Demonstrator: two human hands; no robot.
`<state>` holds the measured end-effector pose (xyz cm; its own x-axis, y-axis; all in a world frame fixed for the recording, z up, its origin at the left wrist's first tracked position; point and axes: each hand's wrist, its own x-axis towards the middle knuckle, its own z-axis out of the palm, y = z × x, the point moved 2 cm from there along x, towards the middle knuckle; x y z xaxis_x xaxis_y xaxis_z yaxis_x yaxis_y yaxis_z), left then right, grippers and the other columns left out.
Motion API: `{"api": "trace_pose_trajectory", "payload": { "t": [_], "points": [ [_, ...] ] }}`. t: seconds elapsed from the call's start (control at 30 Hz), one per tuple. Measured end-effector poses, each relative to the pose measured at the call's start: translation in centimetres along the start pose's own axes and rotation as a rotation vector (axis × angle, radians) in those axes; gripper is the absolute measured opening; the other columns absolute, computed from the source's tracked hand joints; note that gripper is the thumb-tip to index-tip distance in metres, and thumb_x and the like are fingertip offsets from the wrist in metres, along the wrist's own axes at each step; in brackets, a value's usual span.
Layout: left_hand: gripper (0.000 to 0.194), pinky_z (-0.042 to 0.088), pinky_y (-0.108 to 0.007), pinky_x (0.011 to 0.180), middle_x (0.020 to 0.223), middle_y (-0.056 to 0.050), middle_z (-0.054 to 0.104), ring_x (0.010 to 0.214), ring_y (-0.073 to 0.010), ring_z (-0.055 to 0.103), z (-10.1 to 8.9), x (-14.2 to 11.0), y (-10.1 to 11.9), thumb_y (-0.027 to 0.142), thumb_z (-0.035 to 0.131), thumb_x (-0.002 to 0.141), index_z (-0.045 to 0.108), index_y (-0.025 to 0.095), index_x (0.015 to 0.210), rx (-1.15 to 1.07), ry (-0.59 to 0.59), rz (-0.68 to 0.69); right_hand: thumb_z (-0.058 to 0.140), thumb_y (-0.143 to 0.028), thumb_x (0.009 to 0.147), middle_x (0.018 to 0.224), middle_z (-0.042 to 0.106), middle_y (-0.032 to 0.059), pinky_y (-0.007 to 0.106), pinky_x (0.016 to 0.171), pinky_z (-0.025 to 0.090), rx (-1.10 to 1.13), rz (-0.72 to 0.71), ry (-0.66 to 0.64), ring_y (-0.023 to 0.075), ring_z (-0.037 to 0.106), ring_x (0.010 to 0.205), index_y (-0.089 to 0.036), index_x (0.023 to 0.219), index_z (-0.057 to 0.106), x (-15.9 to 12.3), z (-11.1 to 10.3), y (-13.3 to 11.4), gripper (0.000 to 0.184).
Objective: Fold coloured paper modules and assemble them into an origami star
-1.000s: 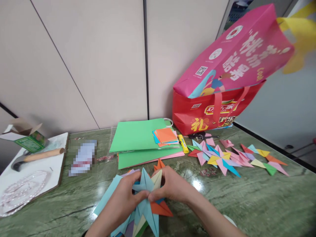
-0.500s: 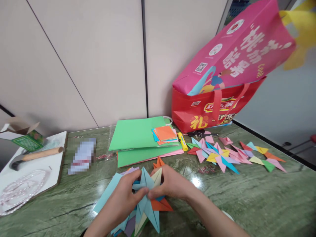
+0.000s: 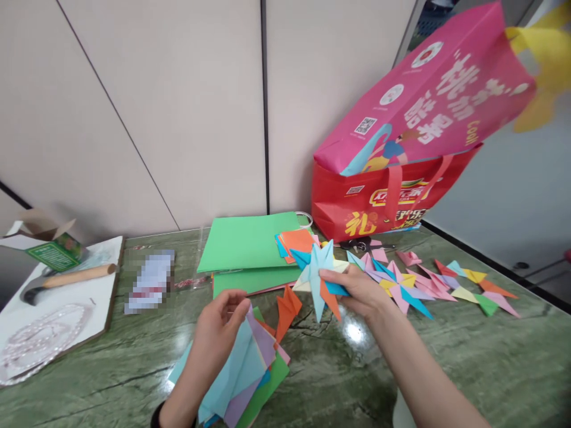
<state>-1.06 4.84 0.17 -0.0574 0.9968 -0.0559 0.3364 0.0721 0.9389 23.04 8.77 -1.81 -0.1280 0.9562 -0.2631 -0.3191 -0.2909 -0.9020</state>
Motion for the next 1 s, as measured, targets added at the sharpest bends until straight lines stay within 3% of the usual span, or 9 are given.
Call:
{"api": "trace_pose_trajectory", "payload": {
  "t": [0.17,0.3,0.43,0.57,0.67,0.8,0.9,1.0],
  "points": [
    [0.025,0.05,-0.031,0.063,0.077,-0.004,0.068,0.071,-0.0204,0.065,1.3,-0.2,-1.0,0.037,0.062,0.07,0.062,0.015,0.083,-0.11,-0.128,-0.091,0.085,-0.029,0.043,0.059,0.068,0.0029,0.027,0.052,0.05,0.005,0.087,0.038,0.0168,0.061,0.052,-0.017,0.064,0.064,0.6,-0.5,0.8,0.032],
    [0.033,0.048,-0.032,0.073,0.088,-0.007,0.069,0.08,-0.0205,0.064,2.8,-0.7,-1.6,0.037,0.063,0.071,0.063,0.014,0.095,-0.252,-0.311,-0.181,0.086,-0.024,0.041,0.065,0.07,0.0033,0.029,0.062,0.052,-0.053,0.038,-0.001,0.0178,0.064,0.062,-0.014,0.068,0.066,0.9,0.3,1.6,0.036],
    [0.026,0.043,-0.027,0.066,0.077,-0.002,0.067,0.071,-0.017,0.058,4.0,-0.9,-1.6,0.036,0.063,0.072,0.067,0.014,0.085,-0.21,-0.464,-0.115,0.086,-0.026,0.04,0.072,0.071,0.0045,0.031,0.068,0.051,-0.076,0.057,-0.07,0.0188,0.065,0.068,-0.012,0.075,0.068,1.2,1.1,2.7,0.042],
    [0.02,0.039,-0.025,0.059,0.066,0.001,0.062,0.063,-0.0158,0.055,4.6,-1.1,-1.3,0.033,0.06,0.075,0.065,0.014,0.076,-0.173,-0.497,-0.086,0.086,-0.025,0.041,0.069,0.071,0.0044,0.031,0.065,0.051,-0.081,0.073,-0.148,0.0171,0.064,0.064,-0.011,0.073,0.068,1.1,2.0,3.3,0.039],
    [0.015,0.041,-0.026,0.061,0.069,0.0,0.065,0.066,-0.0174,0.057,4.6,-1.1,-0.8,0.026,0.057,0.074,0.066,0.014,0.078,-0.153,-0.455,-0.048,0.085,-0.025,0.042,0.068,0.071,0.0036,0.03,0.065,0.05,-0.054,0.046,-0.186,0.0166,0.064,0.064,-0.011,0.075,0.068,0.8,2.5,3.1,0.04],
    [0.014,0.046,-0.031,0.072,0.083,-0.005,0.071,0.08,-0.0231,0.061,4.4,-0.9,-0.4,0.018,0.063,0.063,0.069,0.016,0.076,-0.121,-0.306,0.042,0.084,-0.028,0.046,0.073,0.071,0.0042,0.031,0.067,0.05,-0.054,-0.005,-0.218,0.018,0.064,0.07,-0.013,0.08,0.068,0.2,2.9,2.3,0.041],
    [0.013,0.049,-0.031,0.071,0.086,-0.007,0.071,0.079,-0.0229,0.064,3.7,-0.5,-0.7,0.021,0.067,0.062,0.068,0.016,0.074,-0.219,-0.167,-0.002,0.083,-0.028,0.049,0.074,0.07,0.0041,0.028,0.065,0.049,-0.082,-0.033,-0.226,0.0173,0.063,0.07,-0.013,0.079,0.068,-0.2,2.9,1.6,0.036],
    [0.017,0.05,-0.027,0.065,0.075,-0.004,0.07,0.07,-0.0185,0.065,2.4,-0.1,-1.0,0.024,0.073,0.06,0.064,0.015,0.072,-0.393,0.034,-0.081,0.082,-0.027,0.05,0.073,0.069,0.003,0.026,0.06,0.047,-0.143,-0.054,-0.221,0.0157,0.06,0.066,-0.014,0.075,0.068,-0.7,3.0,1.1,0.031]
  ]
}}
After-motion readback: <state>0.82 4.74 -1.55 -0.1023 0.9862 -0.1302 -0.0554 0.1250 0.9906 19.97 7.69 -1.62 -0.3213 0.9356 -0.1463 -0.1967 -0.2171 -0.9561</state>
